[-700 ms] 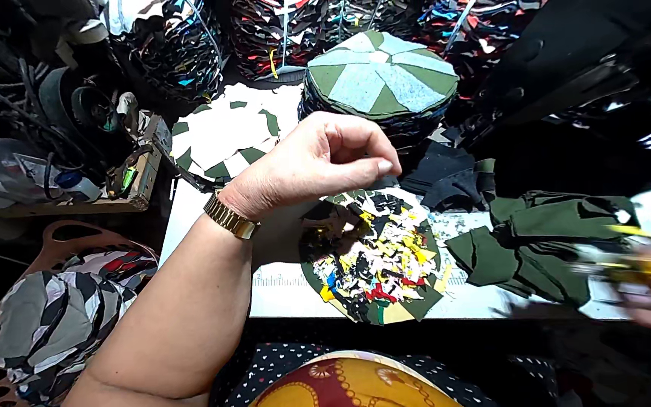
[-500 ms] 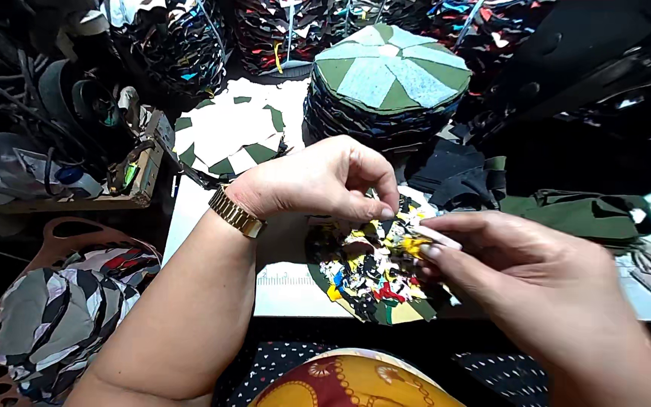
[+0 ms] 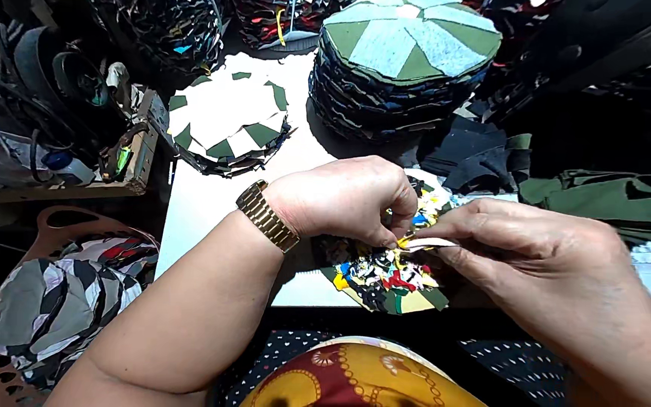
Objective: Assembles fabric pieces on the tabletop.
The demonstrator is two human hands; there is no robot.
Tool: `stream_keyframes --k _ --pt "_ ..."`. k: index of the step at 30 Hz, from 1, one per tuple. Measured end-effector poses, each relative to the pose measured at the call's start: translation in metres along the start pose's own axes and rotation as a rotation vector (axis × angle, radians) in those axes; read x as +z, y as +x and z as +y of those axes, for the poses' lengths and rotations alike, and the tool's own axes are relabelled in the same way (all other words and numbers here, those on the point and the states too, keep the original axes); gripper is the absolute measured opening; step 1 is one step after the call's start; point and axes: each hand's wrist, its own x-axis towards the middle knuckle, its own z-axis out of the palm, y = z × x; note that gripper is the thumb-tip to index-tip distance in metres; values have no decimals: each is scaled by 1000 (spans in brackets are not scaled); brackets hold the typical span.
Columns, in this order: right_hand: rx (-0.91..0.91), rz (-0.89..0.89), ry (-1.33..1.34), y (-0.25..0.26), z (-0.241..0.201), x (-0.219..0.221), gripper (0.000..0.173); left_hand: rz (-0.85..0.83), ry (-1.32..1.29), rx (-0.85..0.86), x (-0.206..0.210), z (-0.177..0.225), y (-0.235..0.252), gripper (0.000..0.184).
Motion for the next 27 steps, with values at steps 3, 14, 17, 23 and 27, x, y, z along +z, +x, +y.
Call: stream_keyframes --k 3,14,17,23,27 --pt "-5 -48 111 -7 1 -11 11 3 28 21 0 3 0 8" --pt "-36 -136 51 -20 -6 -3 11 63 -101 -16 -10 3 -7 7" --pt "-93 -131 38 -20 -5 -1 12 78 -123 35 -8 2 -5 11" --pt "-194 -177 -32 -23 -3 10 15 -1 -71 52 -1 -1 -2 4" --pt "-196 -176 -46 -17 1 7 13 -17 -42 -1 -1 -1 -1 5"
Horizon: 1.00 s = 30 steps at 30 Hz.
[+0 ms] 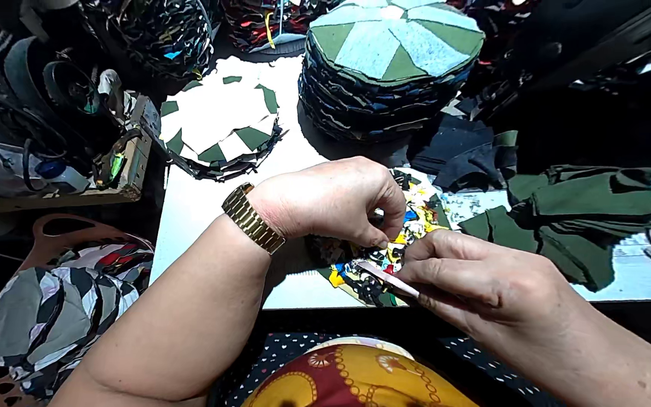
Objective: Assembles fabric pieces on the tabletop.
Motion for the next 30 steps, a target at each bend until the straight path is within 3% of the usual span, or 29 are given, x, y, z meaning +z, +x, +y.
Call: stream_keyframes --k 11,18,21,30 --pt "152 157 81 1 11 -29 18 146 -137 35 -12 -6 -6 8" --pt "-2 -20 93 0 -3 5 17 202 -23 42 -4 -11 -10 6" --pt "-38 -11 62 5 3 5 13 217 -87 -12 0 -21 -9 11" --pt "-2 -57 34 10 2 -4 10 271 -122 1 5 -29 -6 16"
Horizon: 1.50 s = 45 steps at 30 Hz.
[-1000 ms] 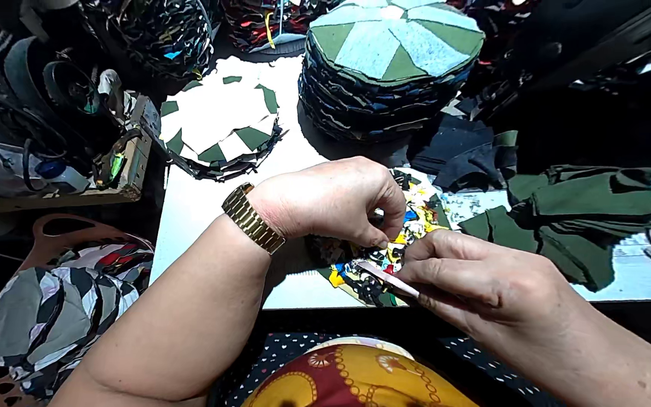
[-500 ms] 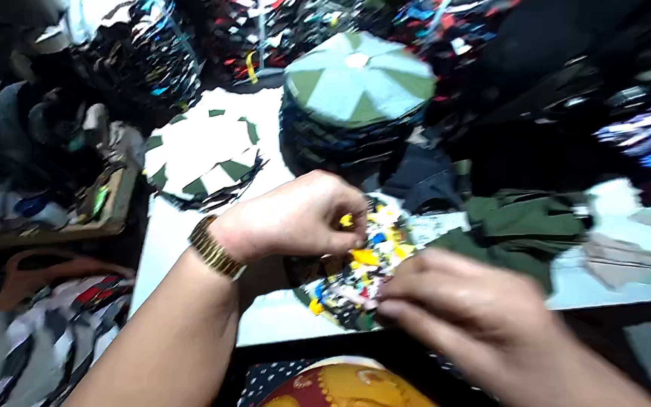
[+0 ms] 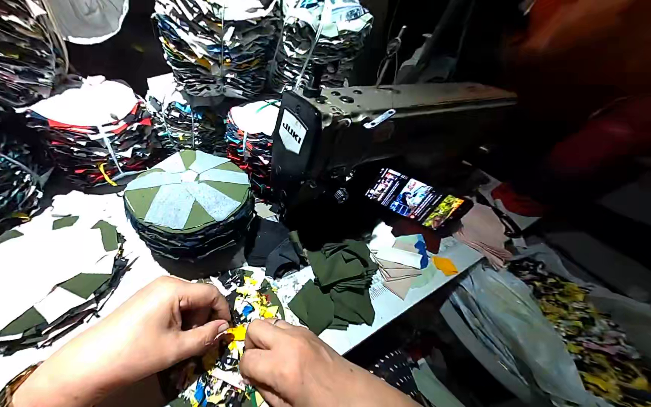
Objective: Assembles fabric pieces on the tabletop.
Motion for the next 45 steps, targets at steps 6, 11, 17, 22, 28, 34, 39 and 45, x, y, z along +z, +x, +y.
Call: stream_keyframes --k 6,11,17,22,28,34,39,45 --pt "86 251 -55 14 -10 -6 18 185 0 78 2 1 3 17" --pt "280 202 -220 39 -20 14 36 472 -2 190 -3 10 4 13" --pt "458 -309 -151 59 -16 25 79 576 -135 184 -5 13 1 15" --pt "341 -276 -134 52 -16 28 72 524 -343 186 0 27 3 11" --pt "92 -105 -111 42 -6 32 64 405 -435 156 -2 64 19 14" --pt "6 311 -118 16 6 -10 17 321 -473 3 -16 84 38 20" --pt "184 351 -391 -28 17 -35 17 301 -662 -90 -18 77 48 22" --pt "298 284 -462 -56 31 -20 24 189 -702 -45 10 53 42 19"
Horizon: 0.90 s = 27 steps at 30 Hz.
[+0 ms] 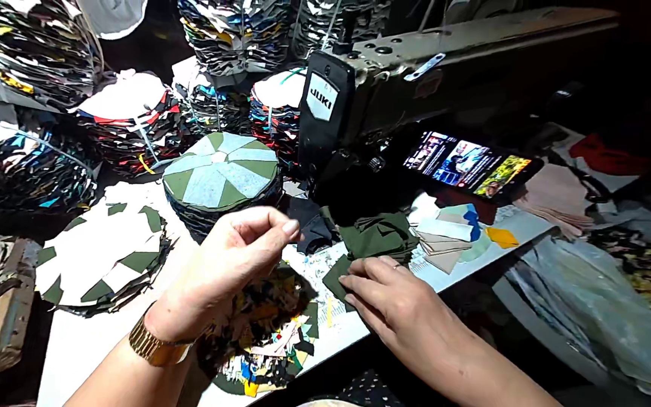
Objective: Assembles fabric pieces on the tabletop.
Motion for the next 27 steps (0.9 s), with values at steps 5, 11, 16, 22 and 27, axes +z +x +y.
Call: stream_keyframes --k 5,11,16,22,27 --pt "94 237 196 1 17 -35 21 -27 105 70 -9 -13 -10 11" --pt "353 287 -20 0 91 -58 13 -20 32 122 -8 -15 -10 10" --pt "395 129 -100 -3 98 -47 7 -30 65 117 -4 -20 -10 10" --pt "371 161 -115 -5 104 -44 6 -58 97 112 -1 -19 -11 9" --pt "381 155 -115 -7 103 -44 3 -67 133 129 1 -18 -12 9"
